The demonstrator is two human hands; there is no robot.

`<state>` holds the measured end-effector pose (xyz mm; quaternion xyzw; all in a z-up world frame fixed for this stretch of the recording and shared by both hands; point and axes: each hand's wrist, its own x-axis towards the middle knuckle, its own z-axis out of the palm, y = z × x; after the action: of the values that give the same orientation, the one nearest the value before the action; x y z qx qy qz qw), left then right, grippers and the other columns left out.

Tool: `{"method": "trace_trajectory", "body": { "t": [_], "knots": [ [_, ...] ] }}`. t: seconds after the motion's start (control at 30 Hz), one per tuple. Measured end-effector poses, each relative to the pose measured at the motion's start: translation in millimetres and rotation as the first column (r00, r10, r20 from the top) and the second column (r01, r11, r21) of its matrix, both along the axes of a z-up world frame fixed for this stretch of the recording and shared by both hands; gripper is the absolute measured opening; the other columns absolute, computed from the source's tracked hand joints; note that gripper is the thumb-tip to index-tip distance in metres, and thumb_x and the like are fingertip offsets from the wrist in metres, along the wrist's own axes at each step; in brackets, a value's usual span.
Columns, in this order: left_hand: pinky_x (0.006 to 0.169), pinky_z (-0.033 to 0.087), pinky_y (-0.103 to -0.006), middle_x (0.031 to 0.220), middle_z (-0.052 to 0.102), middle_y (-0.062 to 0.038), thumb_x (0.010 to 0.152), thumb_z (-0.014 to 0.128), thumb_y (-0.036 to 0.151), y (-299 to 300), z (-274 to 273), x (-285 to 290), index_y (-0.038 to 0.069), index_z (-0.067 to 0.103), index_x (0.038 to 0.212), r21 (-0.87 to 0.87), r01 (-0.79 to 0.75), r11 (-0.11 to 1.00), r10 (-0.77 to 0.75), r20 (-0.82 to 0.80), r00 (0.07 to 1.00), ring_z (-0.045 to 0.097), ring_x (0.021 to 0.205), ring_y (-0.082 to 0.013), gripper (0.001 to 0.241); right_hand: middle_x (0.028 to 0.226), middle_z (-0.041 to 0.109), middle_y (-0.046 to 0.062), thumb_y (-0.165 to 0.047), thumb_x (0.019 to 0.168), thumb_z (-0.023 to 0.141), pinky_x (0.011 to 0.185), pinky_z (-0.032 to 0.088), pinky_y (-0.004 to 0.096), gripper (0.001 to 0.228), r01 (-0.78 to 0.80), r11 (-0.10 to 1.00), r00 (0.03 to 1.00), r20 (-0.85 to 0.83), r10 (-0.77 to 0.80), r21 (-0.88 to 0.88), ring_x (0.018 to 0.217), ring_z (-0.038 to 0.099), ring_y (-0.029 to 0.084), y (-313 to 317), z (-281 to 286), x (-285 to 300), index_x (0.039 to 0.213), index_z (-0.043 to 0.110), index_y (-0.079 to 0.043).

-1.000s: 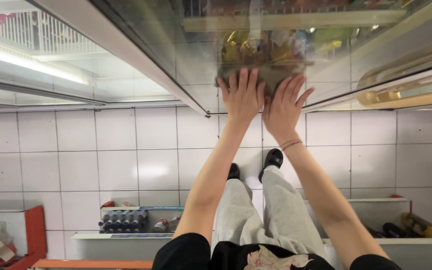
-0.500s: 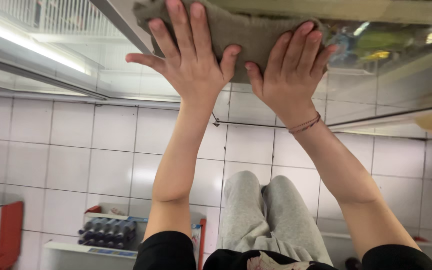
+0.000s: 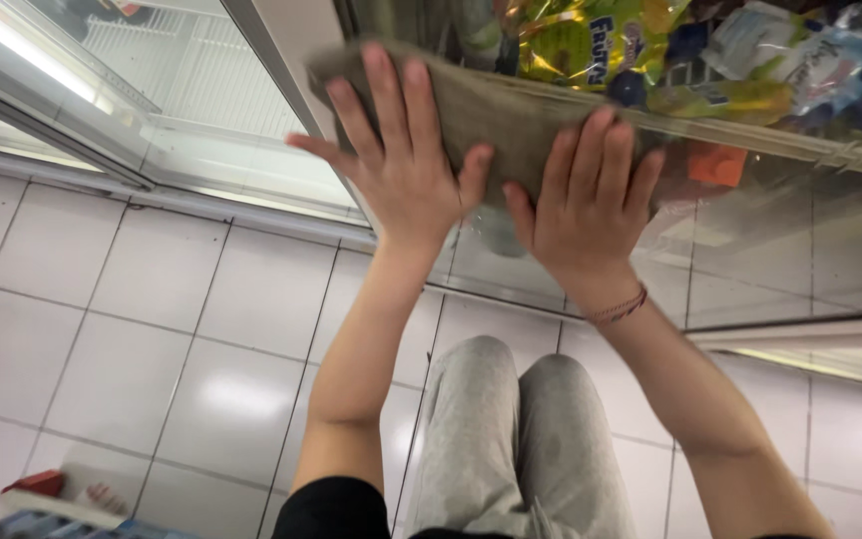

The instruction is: The person cleans the glass doors of a commercial refrigerator using a cloth and a spray bottle. They wipe the exterior glass surfaces of multiple doors, including the top, middle, and bottom sections, and also clean the metal frame. The person switches between a brown cloth and a checkered cloth during the process.

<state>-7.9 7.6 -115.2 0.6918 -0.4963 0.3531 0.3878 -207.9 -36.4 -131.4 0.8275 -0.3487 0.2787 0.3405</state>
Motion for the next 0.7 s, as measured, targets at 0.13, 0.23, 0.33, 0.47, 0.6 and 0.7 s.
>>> {"method": "trace_trajectory", "body": {
  "t": [0.13,0.23,0.33,0.47,0.6,0.7],
  "knots": [
    [0.122,-0.006,-0.0813,0.168,0.012,-0.019,0.11,0.036,0.067,0.7,-115.0,-4.8,0.016,0.032,0.164,-0.043,0.079,0.996,-0.077,0.049,0.996,0.011,0.16,-0.0426,0.075,0.156,0.042,0.029,-0.052,0.108,0.056,0.115,0.031,0.064,0.064,-0.016,0.997,1.0,-0.001,0.016,0.079,0.144,0.038,0.042,12.3,-90.7,-6.8,0.14,0.061,0.004],
    [0.123,-0.001,-0.0822,0.161,0.017,-0.017,0.107,0.046,0.062,7.9,-188.6,-20.7,0.014,0.041,0.159,0.028,0.052,0.998,-0.051,-0.031,0.998,0.021,0.156,-0.0456,0.071,0.147,0.051,0.023,-0.047,0.099,0.065,0.11,0.038,0.062,0.06,-0.045,0.968,0.999,-0.013,0.049,0.245,0.138,0.041,0.037,25.0,-141.6,-11.9,0.13,0.068,0.004],
    [0.122,-0.004,-0.081,0.168,0.019,-0.021,0.106,0.048,0.058,28.3,-224.8,-49.3,0.007,0.039,0.16,0.187,0.041,0.981,0.002,-0.225,0.974,0.02,0.159,-0.0511,0.074,0.156,0.048,0.021,-0.039,0.099,0.063,0.118,0.032,0.06,0.052,-0.091,0.99,0.994,0.071,0.084,0.104,0.151,0.031,0.035,30.2,-166.7,-9.6,0.133,0.067,0.0],
    [0.117,-0.011,-0.0801,0.171,0.005,-0.032,0.101,0.043,0.074,18.9,-209.1,-76.4,-0.002,0.014,0.165,-0.071,0.226,0.972,-0.236,-0.36,0.902,0.002,0.156,-0.0596,0.103,0.163,0.043,0.018,-0.031,0.097,0.062,0.126,0.017,0.059,0.057,-0.081,0.985,0.995,0.072,0.071,0.149,0.158,0.019,0.032,40.9,-147.8,-17.9,0.146,0.062,-0.003],
    [0.125,-0.008,-0.0789,0.173,0.003,-0.025,0.101,0.041,0.077,-17.3,-158.5,-65.9,0.008,0.009,0.169,-0.191,0.124,0.974,-0.155,-0.153,0.976,-0.002,0.161,-0.0498,0.102,0.166,0.029,0.022,-0.024,0.094,0.058,0.125,0.008,0.067,0.063,-0.238,0.926,0.945,0.288,0.152,0.293,0.158,0.014,0.041,49.3,-104.6,-76.4,0.154,0.049,-0.006],
    [0.126,-0.002,-0.0794,0.171,0.013,-0.022,0.099,0.038,0.076,-27.2,-93.2,-60.1,0.01,0.025,0.166,-0.201,0.115,0.973,-0.129,-0.057,0.99,0.004,0.161,-0.0489,0.095,0.173,0.02,0.021,-0.026,0.107,0.054,0.131,0.007,0.064,0.063,-0.21,0.969,0.865,0.488,0.121,0.131,0.163,0.01,0.042,39.0,-63.9,-130.8,0.164,0.035,-0.009]
  ]
}}
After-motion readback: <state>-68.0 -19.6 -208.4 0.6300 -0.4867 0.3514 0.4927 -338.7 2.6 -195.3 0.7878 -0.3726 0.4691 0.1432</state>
